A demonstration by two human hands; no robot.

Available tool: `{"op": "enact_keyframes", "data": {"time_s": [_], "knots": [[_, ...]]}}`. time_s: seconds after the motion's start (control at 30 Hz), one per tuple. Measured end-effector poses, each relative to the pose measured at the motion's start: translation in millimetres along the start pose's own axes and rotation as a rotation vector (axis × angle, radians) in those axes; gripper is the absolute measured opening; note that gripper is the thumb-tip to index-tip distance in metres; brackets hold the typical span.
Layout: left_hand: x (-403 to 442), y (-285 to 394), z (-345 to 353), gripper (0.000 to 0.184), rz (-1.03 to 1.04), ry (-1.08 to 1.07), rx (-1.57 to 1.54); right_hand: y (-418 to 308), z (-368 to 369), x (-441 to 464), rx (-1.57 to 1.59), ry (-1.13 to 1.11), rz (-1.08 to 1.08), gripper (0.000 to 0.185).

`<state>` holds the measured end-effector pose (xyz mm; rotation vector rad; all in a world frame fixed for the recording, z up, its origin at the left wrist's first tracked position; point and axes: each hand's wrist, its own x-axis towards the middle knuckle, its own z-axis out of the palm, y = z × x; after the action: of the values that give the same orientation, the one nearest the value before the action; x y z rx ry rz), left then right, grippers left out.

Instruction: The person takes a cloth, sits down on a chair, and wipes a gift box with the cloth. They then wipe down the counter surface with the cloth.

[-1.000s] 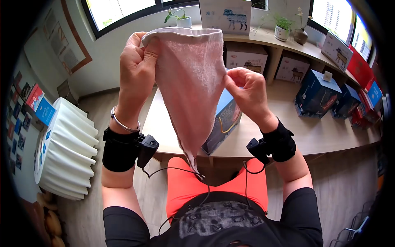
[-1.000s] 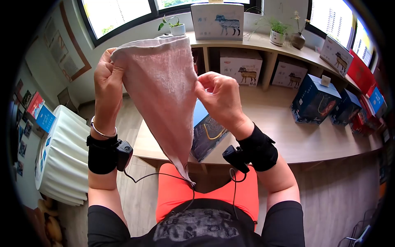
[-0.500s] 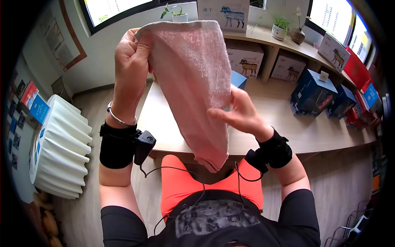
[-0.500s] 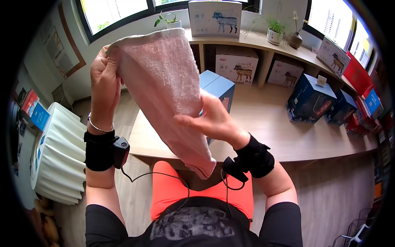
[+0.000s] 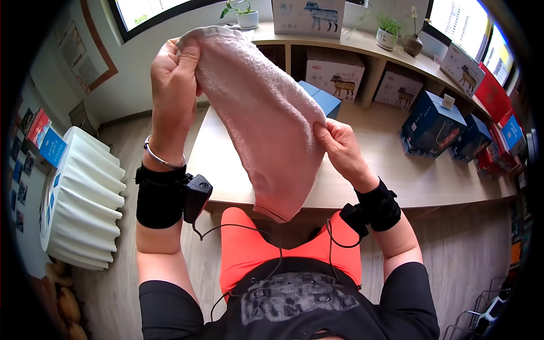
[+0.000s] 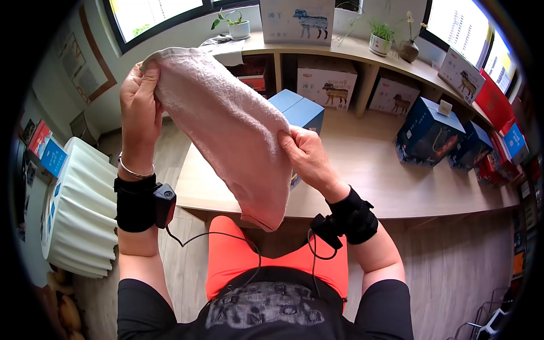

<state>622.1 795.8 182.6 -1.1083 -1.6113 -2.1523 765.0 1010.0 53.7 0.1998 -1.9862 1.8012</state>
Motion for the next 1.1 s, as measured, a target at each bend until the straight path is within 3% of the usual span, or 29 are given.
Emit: {"op": "enact_keyframes", "data": {"time_s": [0.23,0.27,0.4,0.5,0.6,0.67,0.73,0.8,0.83,0.93,0.97,1.1], "knots": [[3.1,-18.2,-17.6,0.022,-0.196,0.075,-0.234,-9.3,-0.8,-3.8,0.134,-0.057,0.136,0.045],[1.4,-18.3,-17.9,0.023,-0.213,0.107,-0.265,-9.8,-1.3,-7.0,0.208,-0.16,0.188,0.041],[-0.9,-27.7,-22.8,0.025,-0.356,0.24,-0.367,4.1,6.9,-18.6,-0.038,-0.511,0.279,0.031],[-8.9,-34.6,-39.7,0.036,-0.305,0.203,-0.34,-10.7,9.1,-22.0,0.245,-0.408,0.259,0.038],[-40.3,-69.2,-62.3,0.058,-0.425,-0.2,-0.828,-19.7,10.8,-17.3,0.466,-0.297,0.246,0.041],[-86.8,-88.2,-38.9,0.076,-0.583,-0.264,-1.056,-21.6,14.7,-11.2,0.583,-0.26,0.223,0.04],[-128.9,-87.8,-19.0,0.081,-0.795,-0.189,-0.974,-17.3,16.0,-3.5,0.605,-0.247,0.219,0.038],[-158.1,-89.4,-14.8,0.087,-0.938,-0.274,-0.987,-11.4,15.2,1.2,0.616,-0.239,0.225,0.037],[-164.3,-90.1,-17.2,0.085,-0.957,-0.358,-1.099,-9.0,14.7,2.7,0.614,-0.239,0.229,0.036],[-160.1,-78.1,-19.9,0.075,-0.785,-0.312,-0.829,-8.0,16.6,4.9,0.632,-0.227,0.226,0.034],[-149.2,-69.2,-20.4,0.055,-0.742,-0.293,-0.658,-8.3,13.8,7.1,0.627,-0.226,0.216,0.034],[-120.6,-45.5,-12.3,0.024,-0.481,-0.184,-0.495,-27.4,15.7,10.1,0.532,-0.182,0.122,0.034]]}}
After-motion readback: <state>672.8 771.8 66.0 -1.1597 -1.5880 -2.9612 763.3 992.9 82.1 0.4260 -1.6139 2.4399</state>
